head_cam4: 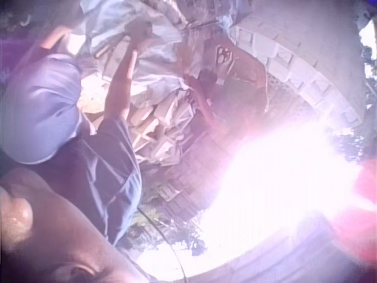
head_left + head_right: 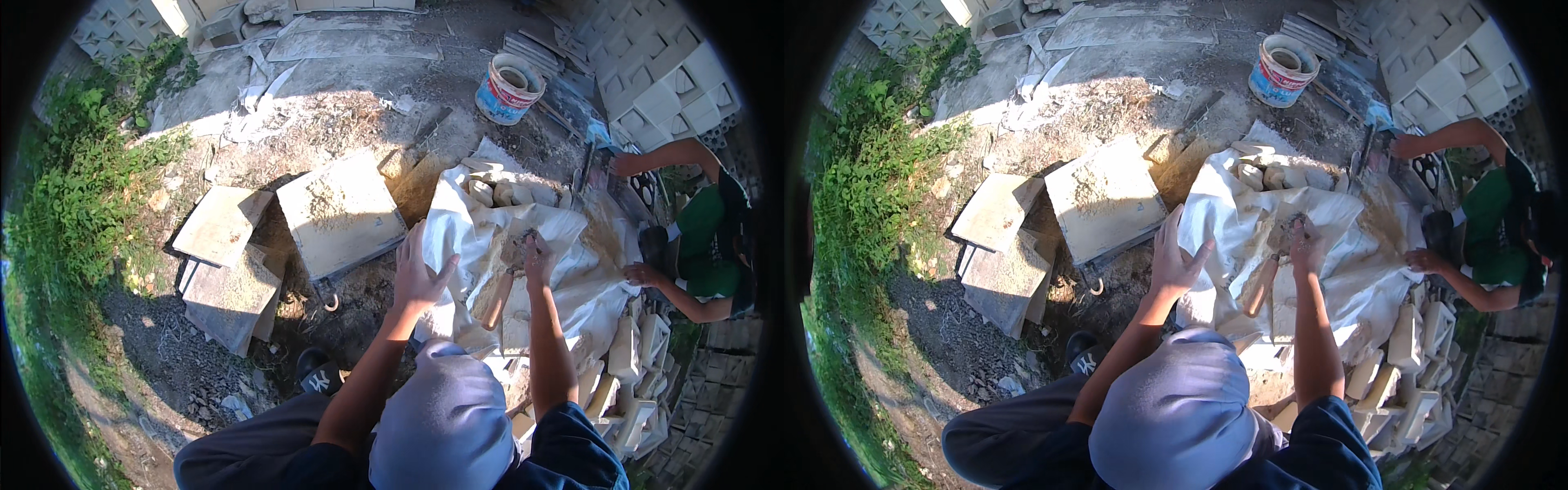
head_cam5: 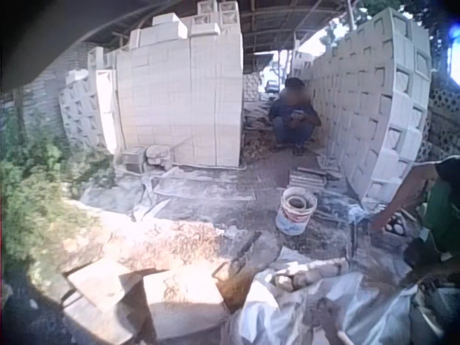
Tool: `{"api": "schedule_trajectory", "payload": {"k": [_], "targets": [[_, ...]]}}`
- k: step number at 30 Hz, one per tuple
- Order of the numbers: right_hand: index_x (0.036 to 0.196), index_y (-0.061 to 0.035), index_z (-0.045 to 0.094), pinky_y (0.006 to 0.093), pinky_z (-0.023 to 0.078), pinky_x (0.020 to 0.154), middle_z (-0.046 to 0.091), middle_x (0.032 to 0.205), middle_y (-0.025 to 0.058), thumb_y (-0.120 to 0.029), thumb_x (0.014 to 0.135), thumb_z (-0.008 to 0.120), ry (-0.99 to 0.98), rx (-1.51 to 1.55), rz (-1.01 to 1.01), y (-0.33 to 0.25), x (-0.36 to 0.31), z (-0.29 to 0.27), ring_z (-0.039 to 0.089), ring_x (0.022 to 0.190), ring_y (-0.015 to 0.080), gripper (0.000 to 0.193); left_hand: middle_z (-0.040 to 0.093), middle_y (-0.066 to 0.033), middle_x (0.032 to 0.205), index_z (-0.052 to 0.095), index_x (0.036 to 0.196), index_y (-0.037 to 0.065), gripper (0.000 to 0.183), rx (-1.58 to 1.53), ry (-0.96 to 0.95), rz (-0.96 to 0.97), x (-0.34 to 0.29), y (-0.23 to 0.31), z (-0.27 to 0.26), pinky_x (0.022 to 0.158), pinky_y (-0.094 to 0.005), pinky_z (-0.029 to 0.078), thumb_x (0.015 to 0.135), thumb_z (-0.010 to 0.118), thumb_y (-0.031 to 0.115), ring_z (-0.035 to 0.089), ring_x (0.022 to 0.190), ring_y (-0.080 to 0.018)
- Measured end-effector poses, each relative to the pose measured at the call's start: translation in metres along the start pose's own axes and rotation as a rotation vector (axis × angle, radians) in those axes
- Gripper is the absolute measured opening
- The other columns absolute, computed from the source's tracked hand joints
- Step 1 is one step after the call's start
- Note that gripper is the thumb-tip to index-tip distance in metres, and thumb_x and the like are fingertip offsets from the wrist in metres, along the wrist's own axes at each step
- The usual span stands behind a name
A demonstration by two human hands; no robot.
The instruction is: The person sits on the ground and uses a small hammer to shape a stone block, then uses a metal tool to scrape the surface of another stone.
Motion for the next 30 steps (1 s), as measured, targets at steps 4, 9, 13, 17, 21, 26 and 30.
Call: {"api": "schedule_trajectory", "payload": {"k": [4,9,13,17,21,26,30], "targets": [[0.123,0.0014,0.073,0.0349,0.053,0.082,0.076,0.097,0.0141,-0.018,0.098,0.067,-0.190,-0.136,0.050,0.036,-0.003,0.012,0.068,0.089,0.0191,0.032,0.041,-0.0357,0.150,0.022,0.161,0.004,0.105,0.158,-0.173,-0.073,0.012,-0.015,0.039,0.112,-0.0550,0.041,0.083,0.084,0.035,0.044,0.137,-0.0529],[0.135,-0.0045,0.067,0.0411,0.055,0.084,0.072,0.112,0.0200,-0.023,0.092,0.075,-0.387,0.003,0.120,0.064,0.000,0.007,0.071,0.092,0.0283,0.047,0.039,-0.0332,0.150,0.020,0.160,-0.001,0.107,0.359,-0.289,-0.278,0.018,-0.027,0.066,0.112,-0.0525,0.043,0.078,0.085,0.024,0.047,0.135,-0.0512],[0.150,-0.0155,0.055,0.0457,0.056,0.087,0.063,0.128,0.0204,-0.026,0.084,0.083,-0.104,-0.251,-0.017,0.019,0.004,-0.007,0.070,0.099,0.0370,0.072,0.039,-0.0352,0.149,0.019,0.160,-0.001,0.113,0.284,-0.308,-0.296,0.024,-0.006,0.082,0.111,-0.0529,0.043,0.075,0.087,0.028,0.045,0.136,-0.0525],[0.156,-0.0282,0.046,0.0496,0.054,0.093,0.049,0.145,0.0207,-0.032,0.075,0.090,-0.145,-0.476,-0.037,-0.007,0.034,-0.002,0.066,0.109,0.0440,0.092,0.056,-0.0332,0.140,0.017,0.160,-0.002,0.116,0.117,-0.421,-0.214,0.033,-0.021,0.099,0.103,-0.0513,0.049,0.073,0.089,0.027,0.057,0.128,-0.0475],[0.152,-0.0281,0.050,0.0523,0.046,0.106,0.046,0.149,0.0223,-0.037,0.074,0.091,-0.225,-0.689,-0.237,0.014,0.054,0.008,0.063,0.117,0.0434,0.088,0.067,-0.0311,0.126,0.020,0.162,0.010,0.103,0.183,-0.484,-0.274,0.036,-0.040,0.113,0.097,-0.0533,0.052,0.080,0.082,0.014,0.064,0.116,-0.0484],[0.139,-0.0223,0.062,0.0516,0.047,0.106,0.058,0.141,0.0161,-0.023,0.082,0.083,-0.334,-0.643,-0.145,0.035,0.059,0.004,0.058,0.129,0.0393,0.060,0.070,-0.0290,0.120,0.035,0.155,0.010,0.080,0.287,-0.481,-0.302,0.046,-0.051,0.132,0.092,-0.0532,0.054,0.086,0.073,0.002,0.067,0.112,-0.0467],[0.129,-0.0161,0.066,0.0508,0.053,0.096,0.065,0.130,0.0147,-0.017,0.082,0.078,-0.190,-0.561,-0.062,0.025,0.080,-0.021,0.065,0.115,0.0391,0.048,0.071,-0.0302,0.114,0.039,0.153,0.004,0.072,0.286,-0.404,-0.145,0.084,-0.045,0.141,0.089,-0.0533,0.054,0.088,0.069,0.001,0.068,0.108,-0.0471]]}}
Point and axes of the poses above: each hand's wrist, its own x-axis towards the middle knuckle, its own z-axis out of the palm, y = z × x, the point moved 6 cm from there along x, towards the middle knuckle
